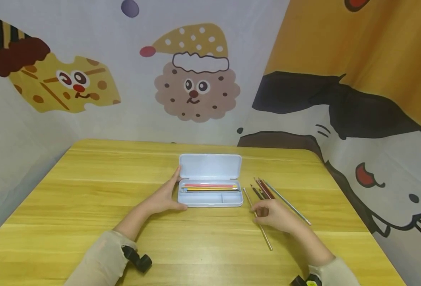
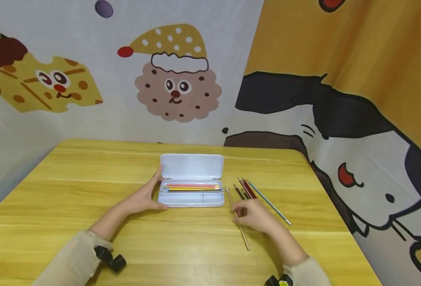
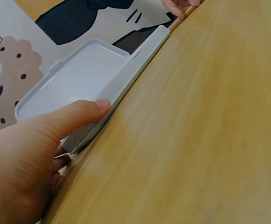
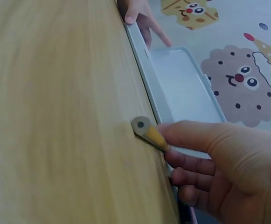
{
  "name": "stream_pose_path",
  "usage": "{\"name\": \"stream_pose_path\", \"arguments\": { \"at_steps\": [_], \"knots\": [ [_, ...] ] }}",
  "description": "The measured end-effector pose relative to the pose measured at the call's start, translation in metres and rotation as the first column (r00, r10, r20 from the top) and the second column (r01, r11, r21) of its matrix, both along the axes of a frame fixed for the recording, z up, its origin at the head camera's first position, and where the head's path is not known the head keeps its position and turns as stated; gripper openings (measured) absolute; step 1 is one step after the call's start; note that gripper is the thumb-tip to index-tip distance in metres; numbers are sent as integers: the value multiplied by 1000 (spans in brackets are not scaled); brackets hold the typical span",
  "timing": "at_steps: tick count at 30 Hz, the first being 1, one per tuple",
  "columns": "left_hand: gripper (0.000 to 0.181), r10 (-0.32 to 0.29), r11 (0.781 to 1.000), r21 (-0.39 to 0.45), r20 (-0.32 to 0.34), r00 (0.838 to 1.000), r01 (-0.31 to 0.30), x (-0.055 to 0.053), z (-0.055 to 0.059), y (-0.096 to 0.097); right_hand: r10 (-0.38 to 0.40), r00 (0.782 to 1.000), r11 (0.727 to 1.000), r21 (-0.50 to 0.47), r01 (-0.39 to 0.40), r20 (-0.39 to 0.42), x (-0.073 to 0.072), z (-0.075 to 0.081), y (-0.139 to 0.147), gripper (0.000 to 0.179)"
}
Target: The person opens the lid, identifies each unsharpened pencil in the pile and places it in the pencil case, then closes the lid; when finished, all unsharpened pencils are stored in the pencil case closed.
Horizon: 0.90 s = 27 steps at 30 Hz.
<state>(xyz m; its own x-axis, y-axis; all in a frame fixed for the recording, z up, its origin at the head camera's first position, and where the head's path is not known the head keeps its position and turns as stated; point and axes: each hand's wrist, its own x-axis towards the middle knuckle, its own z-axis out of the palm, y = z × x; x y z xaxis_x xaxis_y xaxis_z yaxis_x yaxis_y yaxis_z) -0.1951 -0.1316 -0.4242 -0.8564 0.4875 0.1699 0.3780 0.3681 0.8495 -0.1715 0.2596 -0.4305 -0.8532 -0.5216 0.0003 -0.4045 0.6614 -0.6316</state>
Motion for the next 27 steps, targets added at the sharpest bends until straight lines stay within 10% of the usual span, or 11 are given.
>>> {"name": "stream_pose_path", "arguments": {
  "at_steps": [7, 14, 27],
  "knots": [
    [128, -1, 1000, 11, 1, 1000, 1, 0, 0, 0, -38, 999, 999, 31, 38, -9, 3, 7, -4, 23],
    [137, 9, 1000, -15, -19, 1000, -9, -23, -40, -8, -70, 998, 998, 7, 70, -3, 6, 9, -6, 25],
    [136, 18, 1000, -14, -37, 999, -18, -19, -35, -5, -108, 994, 994, -31, 108, -25, 7, 16, -1, 26]
  ]
}}
